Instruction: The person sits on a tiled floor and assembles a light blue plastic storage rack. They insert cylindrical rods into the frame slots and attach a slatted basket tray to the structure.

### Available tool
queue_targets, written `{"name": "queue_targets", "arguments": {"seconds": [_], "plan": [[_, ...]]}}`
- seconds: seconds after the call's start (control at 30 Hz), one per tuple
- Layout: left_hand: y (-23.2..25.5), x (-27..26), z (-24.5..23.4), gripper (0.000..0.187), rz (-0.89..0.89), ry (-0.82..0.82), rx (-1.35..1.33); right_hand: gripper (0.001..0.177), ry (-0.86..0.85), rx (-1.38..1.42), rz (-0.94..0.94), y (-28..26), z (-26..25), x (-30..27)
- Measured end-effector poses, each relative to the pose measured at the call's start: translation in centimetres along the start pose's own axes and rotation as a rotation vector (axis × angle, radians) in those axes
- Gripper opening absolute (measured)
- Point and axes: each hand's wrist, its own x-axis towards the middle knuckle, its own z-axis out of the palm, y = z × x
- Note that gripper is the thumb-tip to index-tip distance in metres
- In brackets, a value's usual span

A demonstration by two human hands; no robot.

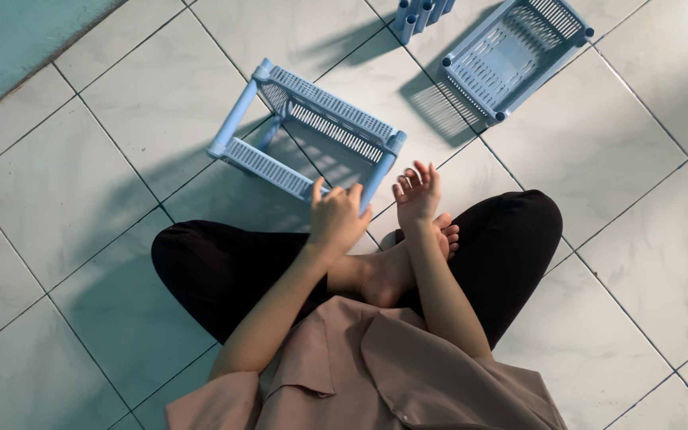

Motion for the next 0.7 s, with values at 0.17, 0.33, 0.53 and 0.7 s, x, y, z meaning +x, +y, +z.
{"name": "queue_targets", "arguments": {"seconds": [0.17,0.33,0.53,0.7], "plan": [[-1.2,0.9,-5.0,0.026,0.009,0.196,-0.090,0.028,0.212,0.145,0.013,0.3,-1.3,1.6],[-3.4,1.7,-12.0,0.019,-0.320,0.091,-0.462,0.026,0.208,0.090,0.030,0.8,-1.9,1.8],[-6.8,3.3,-15.5,0.026,-0.278,0.036,-1.069,0.023,0.212,0.059,0.055,1.0,-2.1,2.1],[-10.6,4.6,-16.5,0.028,-0.329,-0.090,-1.087,0.022,0.202,0.034,0.073,1.2,-2.4,2.1]]}}
